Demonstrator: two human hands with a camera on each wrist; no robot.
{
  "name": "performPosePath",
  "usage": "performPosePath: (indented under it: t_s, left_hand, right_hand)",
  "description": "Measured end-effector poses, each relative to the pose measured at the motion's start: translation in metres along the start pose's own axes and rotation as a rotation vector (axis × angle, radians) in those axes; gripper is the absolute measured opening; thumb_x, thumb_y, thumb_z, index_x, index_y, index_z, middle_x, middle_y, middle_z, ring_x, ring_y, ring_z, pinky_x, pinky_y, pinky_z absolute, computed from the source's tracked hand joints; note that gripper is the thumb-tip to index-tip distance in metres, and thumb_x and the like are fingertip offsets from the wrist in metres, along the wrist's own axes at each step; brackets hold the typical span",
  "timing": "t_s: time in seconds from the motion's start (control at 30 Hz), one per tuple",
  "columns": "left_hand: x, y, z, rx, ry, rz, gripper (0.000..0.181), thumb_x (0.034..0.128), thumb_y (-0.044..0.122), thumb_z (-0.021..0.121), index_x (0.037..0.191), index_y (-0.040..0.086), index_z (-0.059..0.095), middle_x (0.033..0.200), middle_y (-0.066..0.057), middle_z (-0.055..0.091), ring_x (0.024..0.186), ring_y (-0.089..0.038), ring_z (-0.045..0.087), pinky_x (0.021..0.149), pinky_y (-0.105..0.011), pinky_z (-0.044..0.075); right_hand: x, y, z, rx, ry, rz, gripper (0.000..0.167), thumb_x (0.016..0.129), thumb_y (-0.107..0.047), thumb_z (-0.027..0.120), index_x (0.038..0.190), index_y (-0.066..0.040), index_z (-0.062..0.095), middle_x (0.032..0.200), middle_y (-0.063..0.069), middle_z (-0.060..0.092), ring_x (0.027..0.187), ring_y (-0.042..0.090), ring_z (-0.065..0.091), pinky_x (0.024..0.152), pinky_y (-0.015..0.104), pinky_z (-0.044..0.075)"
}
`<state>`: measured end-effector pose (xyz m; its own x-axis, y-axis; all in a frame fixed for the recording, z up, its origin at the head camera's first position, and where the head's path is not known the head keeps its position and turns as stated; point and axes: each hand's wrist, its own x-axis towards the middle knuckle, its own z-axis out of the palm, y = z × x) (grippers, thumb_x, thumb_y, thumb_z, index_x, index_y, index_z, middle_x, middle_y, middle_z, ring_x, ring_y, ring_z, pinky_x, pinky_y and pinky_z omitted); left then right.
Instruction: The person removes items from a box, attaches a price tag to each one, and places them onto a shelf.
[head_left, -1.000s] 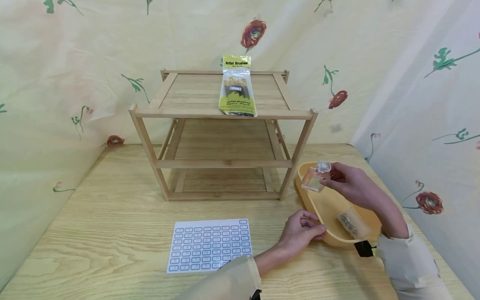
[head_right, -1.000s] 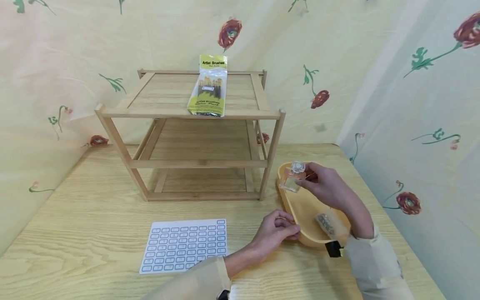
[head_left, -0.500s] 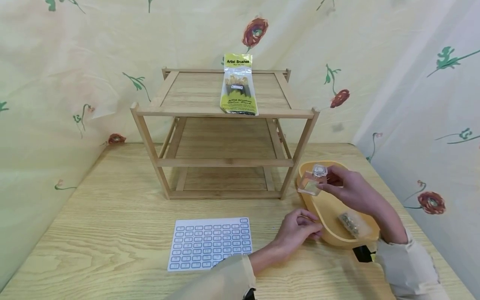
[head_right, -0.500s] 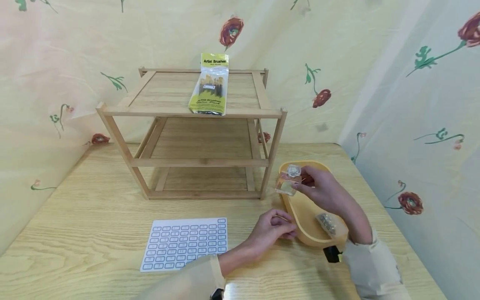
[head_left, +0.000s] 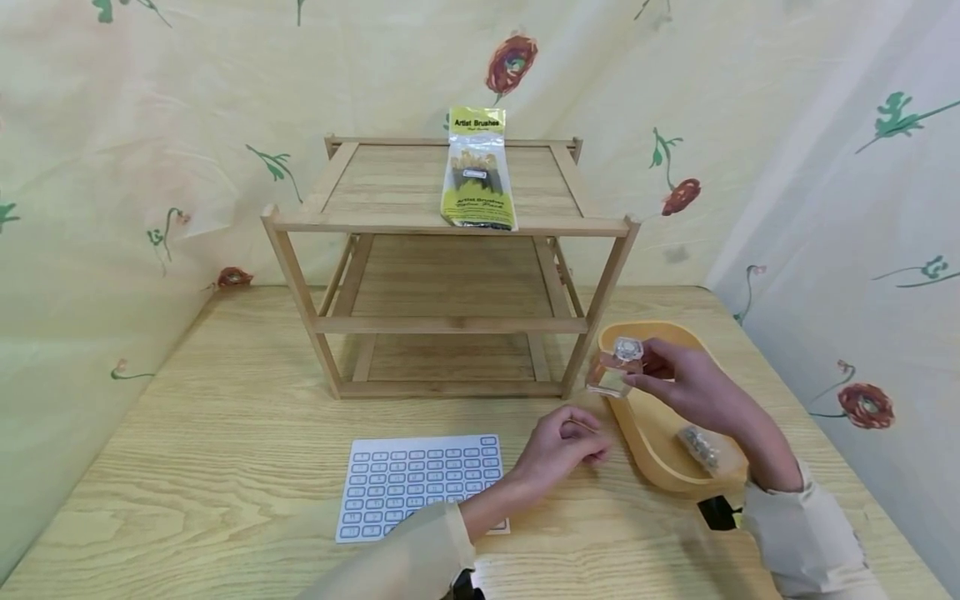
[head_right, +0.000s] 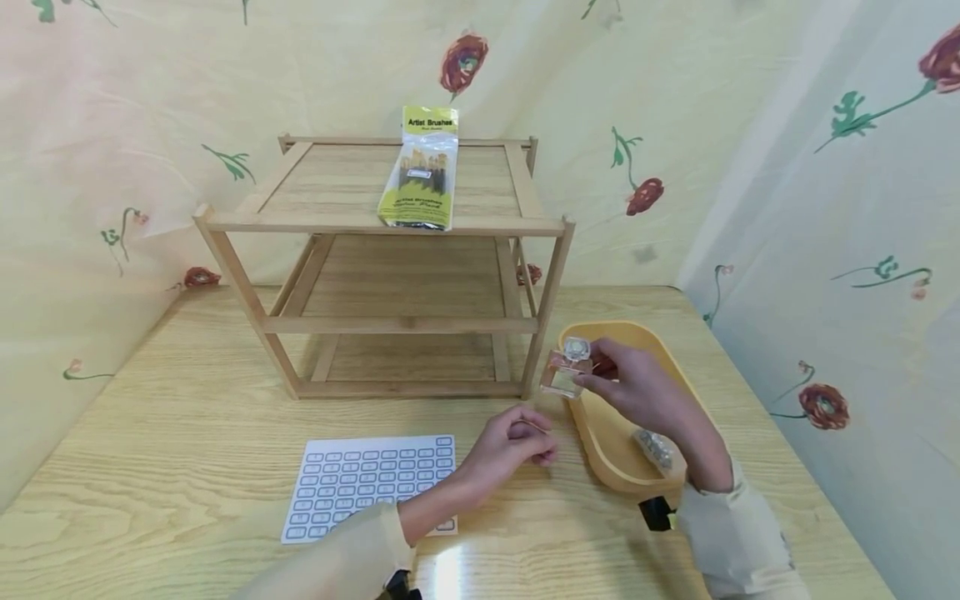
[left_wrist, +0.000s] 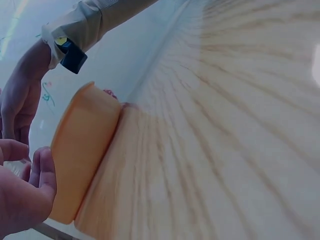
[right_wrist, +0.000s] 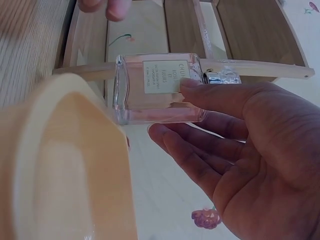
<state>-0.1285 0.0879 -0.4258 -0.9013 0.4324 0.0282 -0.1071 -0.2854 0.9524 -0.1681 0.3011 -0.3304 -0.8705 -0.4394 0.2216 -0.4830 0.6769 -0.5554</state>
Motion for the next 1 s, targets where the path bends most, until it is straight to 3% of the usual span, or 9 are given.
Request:
performPosePath:
  t_s: [0.23, 0.43, 0.63, 1.0]
  left_hand:
    - [-0.006, 0.003, -0.016, 0.04, 0.005, -0.002, 0.024, 0.0948, -0.003, 0.067, 0.115, -0.013, 0.06, 0.089, -0.013, 0.071, 0.082, -0.017, 0.07, 0.081, -0.033, 0.06]
    - [-0.01, 0.009, -0.036, 0.048, 0.03, -0.002, 0.024, 0.0953, -0.003, 0.067, 0.116, -0.012, 0.059, 0.087, -0.005, 0.069, 0.08, -0.013, 0.068, 0.082, -0.032, 0.059]
    - [-0.015, 0.016, -0.058, 0.078, 0.066, -0.01, 0.026, 0.0956, -0.001, 0.067, 0.117, -0.012, 0.058, 0.089, -0.005, 0.069, 0.083, -0.016, 0.07, 0.085, -0.035, 0.059]
    - [-0.026, 0.024, -0.094, 0.192, 0.105, -0.01, 0.033, 0.0963, 0.008, 0.069, 0.122, -0.01, 0.058, 0.096, -0.004, 0.067, 0.093, -0.026, 0.067, 0.089, -0.039, 0.056]
  right_hand:
    - [0.0, -0.002, 0.003, -0.045, 0.022, -0.028, 0.014, 0.095, 0.001, 0.073, 0.091, -0.007, 0.062, 0.085, -0.003, 0.065, 0.076, 0.009, 0.061, 0.063, 0.027, 0.051]
    - [0.0, -0.006, 0.007, -0.039, -0.021, 0.033, 0.013, 0.097, -0.006, 0.073, 0.091, -0.01, 0.062, 0.085, -0.001, 0.064, 0.075, 0.012, 0.059, 0.063, 0.027, 0.049]
    - [0.0, -0.009, 0.012, -0.009, -0.06, 0.066, 0.014, 0.099, -0.007, 0.071, 0.091, -0.01, 0.06, 0.09, 0.003, 0.069, 0.082, 0.018, 0.065, 0.066, 0.029, 0.051]
    - [0.005, -0.011, 0.025, 0.046, -0.073, 0.009, 0.01, 0.096, -0.001, 0.072, 0.096, -0.006, 0.064, 0.089, -0.002, 0.065, 0.085, 0.014, 0.066, 0.076, 0.03, 0.057]
